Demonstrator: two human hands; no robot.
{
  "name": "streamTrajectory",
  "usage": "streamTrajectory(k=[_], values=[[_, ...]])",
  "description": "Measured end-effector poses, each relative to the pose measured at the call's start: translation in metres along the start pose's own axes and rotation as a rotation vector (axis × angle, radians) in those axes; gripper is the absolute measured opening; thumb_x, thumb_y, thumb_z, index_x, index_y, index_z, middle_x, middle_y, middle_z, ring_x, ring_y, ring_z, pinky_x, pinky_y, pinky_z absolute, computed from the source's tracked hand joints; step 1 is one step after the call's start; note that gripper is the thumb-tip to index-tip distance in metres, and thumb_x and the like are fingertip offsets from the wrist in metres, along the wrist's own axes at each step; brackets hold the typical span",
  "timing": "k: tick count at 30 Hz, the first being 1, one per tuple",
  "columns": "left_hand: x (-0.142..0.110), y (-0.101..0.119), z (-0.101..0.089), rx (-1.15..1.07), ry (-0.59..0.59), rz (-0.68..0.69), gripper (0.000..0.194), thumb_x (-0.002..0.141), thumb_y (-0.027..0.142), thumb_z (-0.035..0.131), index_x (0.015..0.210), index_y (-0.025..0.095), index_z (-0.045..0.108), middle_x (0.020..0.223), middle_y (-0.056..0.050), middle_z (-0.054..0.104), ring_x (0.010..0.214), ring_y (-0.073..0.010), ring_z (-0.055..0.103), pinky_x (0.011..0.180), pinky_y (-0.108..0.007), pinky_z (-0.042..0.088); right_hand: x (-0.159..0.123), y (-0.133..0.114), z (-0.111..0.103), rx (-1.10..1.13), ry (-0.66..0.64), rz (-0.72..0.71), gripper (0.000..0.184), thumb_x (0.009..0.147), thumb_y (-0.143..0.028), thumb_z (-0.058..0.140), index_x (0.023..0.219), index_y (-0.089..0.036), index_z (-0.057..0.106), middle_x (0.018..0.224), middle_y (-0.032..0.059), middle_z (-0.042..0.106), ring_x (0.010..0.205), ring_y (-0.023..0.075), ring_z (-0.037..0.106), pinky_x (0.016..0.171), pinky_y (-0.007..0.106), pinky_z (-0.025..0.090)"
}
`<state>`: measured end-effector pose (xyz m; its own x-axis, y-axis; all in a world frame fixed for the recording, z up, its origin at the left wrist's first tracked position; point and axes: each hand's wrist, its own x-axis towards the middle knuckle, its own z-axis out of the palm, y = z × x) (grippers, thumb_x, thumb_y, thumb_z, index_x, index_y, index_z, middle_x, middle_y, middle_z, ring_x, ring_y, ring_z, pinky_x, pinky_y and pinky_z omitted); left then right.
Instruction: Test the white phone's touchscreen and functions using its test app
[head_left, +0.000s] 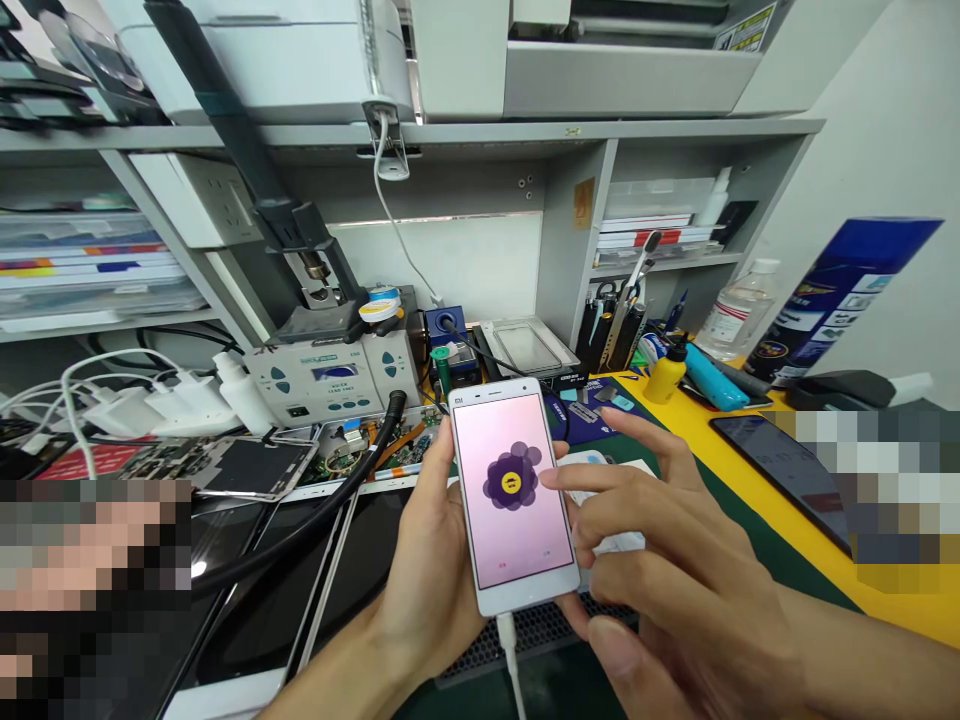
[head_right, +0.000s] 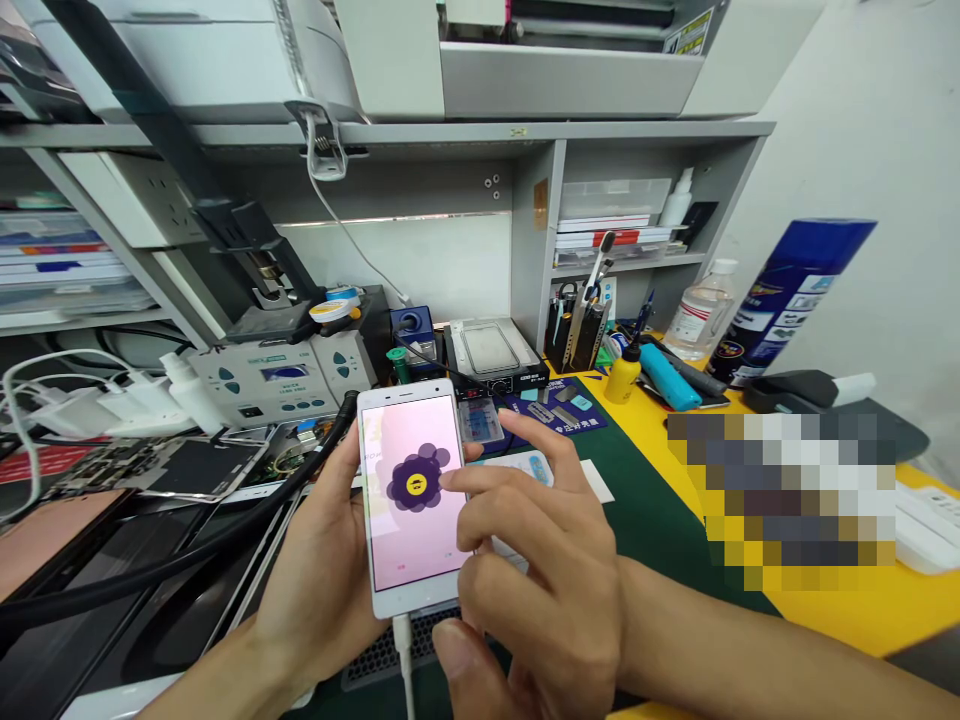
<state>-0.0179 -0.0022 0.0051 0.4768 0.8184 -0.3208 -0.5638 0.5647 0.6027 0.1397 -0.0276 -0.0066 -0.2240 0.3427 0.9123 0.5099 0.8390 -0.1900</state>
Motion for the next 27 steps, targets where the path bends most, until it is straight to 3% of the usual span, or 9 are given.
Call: streamTrajectory(k=[2, 7, 11, 19, 27], values=[[0.000, 0.000, -0.001, -0.034, -0.044, -0.009, 0.066, 0.087, 0.063, 0.049, 0.129, 0.014, 0.063, 0.099, -0.013, 0.076, 0.089, -0.0291, 0.071, 0.083, -0.040, 0.052, -0.001, 0.002, 0.003, -0.003, 0.000, 0.010, 0.011, 0.069, -0.011, 0.051, 0.065, -0.019, 0.057, 0.073, -0.0002, 0.058, 0.090, 0.0230, 0.071, 0.107, 0.057, 0.040], [0.002, 0.000, -0.001, -0.094, -0.109, -0.017, 0.061, 0.090, 0.060, 0.048, 0.130, 0.016, 0.062, 0.102, -0.011, 0.075, 0.093, -0.0289, 0.070, 0.086, -0.039, 0.051, -0.002, 0.008, 0.004, 0.017, 0.005, -0.133, 0.009, 0.068, -0.012, 0.051, 0.063, -0.018, 0.057, 0.072, 0.0003, 0.057, 0.089, 0.0232, 0.071, 0.108, 0.058, 0.040], [0.002, 0.000, -0.001, -0.081, -0.113, -0.011, 0.061, 0.090, 0.059, 0.048, 0.131, 0.015, 0.062, 0.104, -0.012, 0.075, 0.095, -0.0297, 0.070, 0.087, -0.040, 0.050, 0.000, 0.002, -0.001, 0.015, -0.011, -0.006, 0.013, 0.068, -0.010, 0.050, 0.059, -0.018, 0.054, 0.069, -0.0007, 0.057, 0.084, 0.0200, 0.070, 0.107, 0.055, 0.040], [0.002, 0.000, -0.003, -0.063, -0.150, -0.007, 0.062, 0.090, 0.060, 0.045, 0.128, 0.013, 0.064, 0.104, -0.013, 0.074, 0.095, -0.0300, 0.070, 0.086, -0.040, 0.050, 0.004, -0.001, -0.003, 0.000, 0.016, -0.013, 0.017, 0.069, -0.009, 0.048, 0.060, -0.019, 0.058, 0.063, -0.0024, 0.056, 0.073, 0.0172, 0.069, 0.103, 0.053, 0.045], [0.002, 0.000, -0.002, -0.077, -0.121, -0.006, 0.061, 0.091, 0.059, 0.046, 0.131, 0.016, 0.061, 0.105, -0.012, 0.075, 0.094, -0.0296, 0.070, 0.086, -0.040, 0.051, 0.002, -0.002, -0.002, 0.017, 0.011, -0.004, 0.015, 0.070, -0.010, 0.049, 0.061, -0.018, 0.058, 0.064, -0.0018, 0.058, 0.075, 0.0187, 0.071, 0.104, 0.054, 0.044]])
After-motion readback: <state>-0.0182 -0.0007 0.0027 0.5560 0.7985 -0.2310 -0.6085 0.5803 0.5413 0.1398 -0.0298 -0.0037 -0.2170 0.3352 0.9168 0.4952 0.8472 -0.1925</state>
